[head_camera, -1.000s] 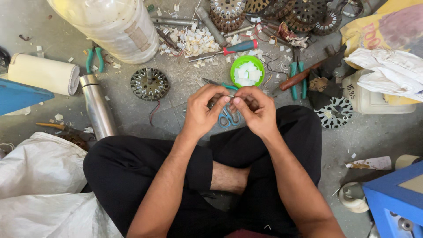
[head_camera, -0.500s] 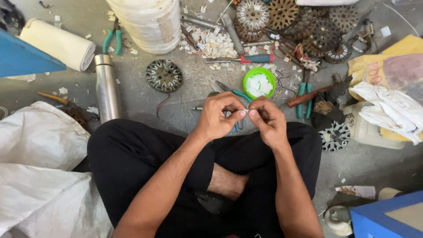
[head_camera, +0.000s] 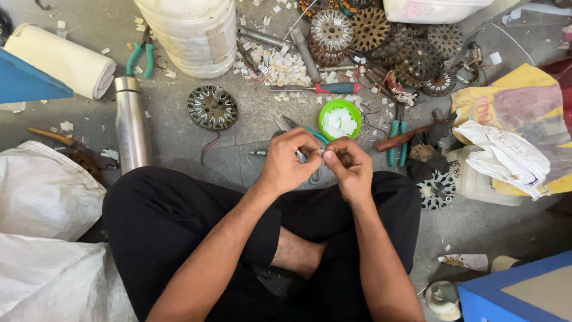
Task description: The person prepares small white insulation tabs using scissors and inserts them into the slots of a fan stator by hand.
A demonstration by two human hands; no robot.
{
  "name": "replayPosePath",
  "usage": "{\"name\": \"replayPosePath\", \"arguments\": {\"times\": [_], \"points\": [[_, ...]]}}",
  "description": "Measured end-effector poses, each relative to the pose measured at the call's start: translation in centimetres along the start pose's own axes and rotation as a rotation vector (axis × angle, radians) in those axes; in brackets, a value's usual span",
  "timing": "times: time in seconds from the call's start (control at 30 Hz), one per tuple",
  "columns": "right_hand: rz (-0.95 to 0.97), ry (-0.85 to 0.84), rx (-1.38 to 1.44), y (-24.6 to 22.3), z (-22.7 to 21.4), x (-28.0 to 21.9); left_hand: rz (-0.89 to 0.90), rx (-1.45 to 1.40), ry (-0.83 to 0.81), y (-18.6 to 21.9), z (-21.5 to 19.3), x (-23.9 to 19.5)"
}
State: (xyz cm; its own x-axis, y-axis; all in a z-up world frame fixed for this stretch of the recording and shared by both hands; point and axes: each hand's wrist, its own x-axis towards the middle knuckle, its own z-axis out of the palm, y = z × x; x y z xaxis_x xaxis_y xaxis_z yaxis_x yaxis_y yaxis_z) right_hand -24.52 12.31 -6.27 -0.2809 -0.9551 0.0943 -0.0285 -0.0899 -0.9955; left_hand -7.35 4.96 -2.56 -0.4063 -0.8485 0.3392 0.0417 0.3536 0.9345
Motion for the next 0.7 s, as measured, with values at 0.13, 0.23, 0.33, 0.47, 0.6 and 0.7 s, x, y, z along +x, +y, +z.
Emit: {"name": "replayPosePath", "arguments": {"times": [0.13,0.23,0.33,0.47,0.6,0.7], "points": [[0.079,-0.012,0.038,-0.2,0.0,0.0,-0.017,0.025,-0.067,0.5,-0.7,0.2],[0.027,-0.063,-0.004,0.0,0.0,0.3,0.042,0.072,-0.155,0.4,-2.2,0.6],[0.022,-0.074,-0.010,0.3,0.6,0.5,0.045,0.143,-0.223,0.0,-3.9,1.2],[-0.051,-0.049,-0.173,0.8,2.3,1.2,-0.091,0.396,-0.066,-1.1,-5.2,1.7],[-0.100,-0.047,-0.435,1.2,4.7,1.4,-0.309,0.634,0.011,-3.5,-5.6,1.7],[-0.103,-0.053,-0.514,1.5,6.6,1.4,-0.505,0.716,-0.100,-5.9,-5.2,1.8]]}}
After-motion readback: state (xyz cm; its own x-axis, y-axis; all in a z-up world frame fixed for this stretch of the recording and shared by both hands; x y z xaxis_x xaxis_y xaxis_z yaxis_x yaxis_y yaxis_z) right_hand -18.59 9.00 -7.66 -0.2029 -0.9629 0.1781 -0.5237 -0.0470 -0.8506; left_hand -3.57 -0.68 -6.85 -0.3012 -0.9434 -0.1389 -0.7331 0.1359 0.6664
